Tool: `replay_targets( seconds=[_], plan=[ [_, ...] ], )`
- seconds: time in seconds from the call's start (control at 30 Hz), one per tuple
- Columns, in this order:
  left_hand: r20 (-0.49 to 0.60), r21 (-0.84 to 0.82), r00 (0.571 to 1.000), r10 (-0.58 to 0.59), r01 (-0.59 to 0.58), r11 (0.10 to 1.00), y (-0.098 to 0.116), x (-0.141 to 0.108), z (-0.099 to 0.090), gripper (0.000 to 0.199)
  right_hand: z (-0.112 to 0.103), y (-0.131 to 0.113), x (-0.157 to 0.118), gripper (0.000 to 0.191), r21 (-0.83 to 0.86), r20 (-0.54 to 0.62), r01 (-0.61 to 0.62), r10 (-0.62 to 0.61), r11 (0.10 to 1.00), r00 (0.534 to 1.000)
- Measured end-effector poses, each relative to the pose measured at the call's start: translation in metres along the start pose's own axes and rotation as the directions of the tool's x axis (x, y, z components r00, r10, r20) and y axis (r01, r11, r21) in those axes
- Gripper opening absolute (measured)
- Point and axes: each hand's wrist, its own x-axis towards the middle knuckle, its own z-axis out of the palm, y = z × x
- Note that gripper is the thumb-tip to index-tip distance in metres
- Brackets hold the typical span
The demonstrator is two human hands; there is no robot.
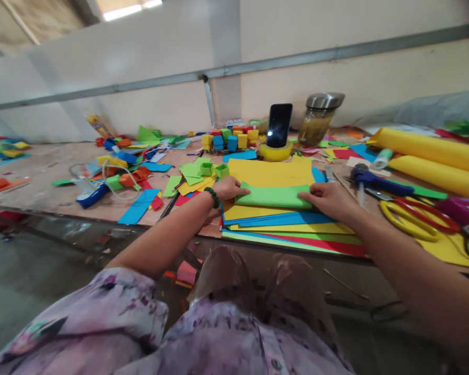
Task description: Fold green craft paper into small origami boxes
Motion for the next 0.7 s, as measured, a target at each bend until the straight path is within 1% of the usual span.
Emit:
replay_targets(
  seconds=[0.13,0.3,0.47,0.6,0.63,0.67,0.7],
  plan=[
    [-0.009,-0.013,0.999,-0.049,0.048,0.999,0.005,-0.002,-0.001,0.037,0.002,-0.002,0.003,0.049,-0.035,-0.019,-0.035,0.035,0.999,0.999],
    [0.06,-0.111,0.997,-0.055,0.061,0.992,0.001,-0.002,-0.004,0.035,-0.001,-0.008,0.003,0.059,-0.065,-0.003,-0.063,0.063,0.996,0.998],
    [0.049,-0.082,0.998,-0.041,0.045,0.996,-0.006,0.002,-0.003,0.035,0.0,-0.004,0.005,0.062,-0.068,0.03,-0.046,0.048,0.997,0.998],
    [0.009,0.005,1.0,0.025,-0.025,1.0,-0.009,0.004,-0.001,0.037,0.002,-0.001,0.008,0.059,-0.076,0.044,-0.058,0.061,0.995,0.997],
    [0.001,-0.013,1.0,0.023,-0.023,1.0,-0.009,0.004,-0.001,0.037,0.002,-0.001,0.008,0.058,-0.072,0.045,-0.063,0.066,0.995,0.997],
    [-0.002,-0.07,1.0,0.006,-0.006,0.998,-0.008,0.004,-0.001,0.038,0.002,-0.001,0.008,0.056,-0.059,0.04,-0.074,0.076,0.996,0.996],
    [0.004,-0.165,1.0,-0.02,0.021,0.986,-0.006,0.004,-0.002,0.039,0.001,-0.001,0.007,0.054,-0.031,0.024,-0.094,0.095,0.995,0.995]
  ],
)
